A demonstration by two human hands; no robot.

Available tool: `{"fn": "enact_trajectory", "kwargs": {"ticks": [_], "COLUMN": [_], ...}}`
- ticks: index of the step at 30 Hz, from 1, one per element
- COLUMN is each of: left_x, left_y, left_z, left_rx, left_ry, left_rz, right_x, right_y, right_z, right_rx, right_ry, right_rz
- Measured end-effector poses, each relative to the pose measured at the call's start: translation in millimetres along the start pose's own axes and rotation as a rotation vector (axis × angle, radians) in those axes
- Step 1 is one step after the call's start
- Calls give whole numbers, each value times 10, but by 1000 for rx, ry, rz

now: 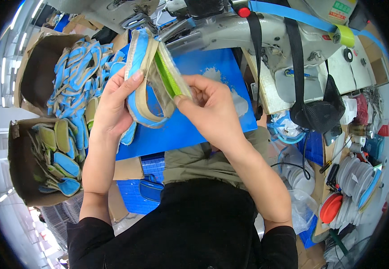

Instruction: The person operates an industrial sewing machine to stitch the edges of fabric face masks. They guide blue and green mask pieces under the needle, then use scissors to trim excess threads. The person also inspects the finished masks and handles a stack of completed items.

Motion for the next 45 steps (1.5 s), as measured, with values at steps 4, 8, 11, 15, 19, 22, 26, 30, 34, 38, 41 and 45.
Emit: {"fn": "enact_trajectory", "kwargs": {"ticks": [4,8,11,15,19,22,26,30,34,38,41,45], "left_x": [31,98,118,169,214,219,244,131,83,56,32,-62], "left_y": [-125,-177,-176,-140,-107,-121,-117,11,107,135,180,290], "left_z": [-183,-300,-357,-384,-364,-352,-342,-279,-177,-159,-147,-100], "left_rx": [-76,-117,-149,-116,-118,-124,-127,-153,-156,-162,-150,-158], "left_ry": [44,8,23,58,63,57,39,31,38,13,-8,11], "left_rz": [-26,-15,42,82,107,122,118,112,131,130,116,132], "right_x": [25,74,40,31,32,32,15,34,45,52,44,43], "right_y": [-74,-166,-184,-212,-246,-262,-270,-108,34,82,82,251], "right_z": [22,88,118,77,57,59,98,30,28,6,25,-15], "right_rx": [-43,-10,-59,-127,-127,-120,-115,-133,-113,-146,-138,-129], "right_ry": [-5,70,14,-31,-12,-3,27,77,94,82,100,59], "right_rz": [25,5,13,33,53,56,62,41,29,23,34,50]}}
Point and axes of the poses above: each hand's wrist, its own y-axis towards the middle knuckle, its own x-axis out of the palm, z = x × y, the point moved 7 cm from there along y, towards the middle knuckle, and after that the axes turned 12 degrees about -z, right-handed, at the moved point
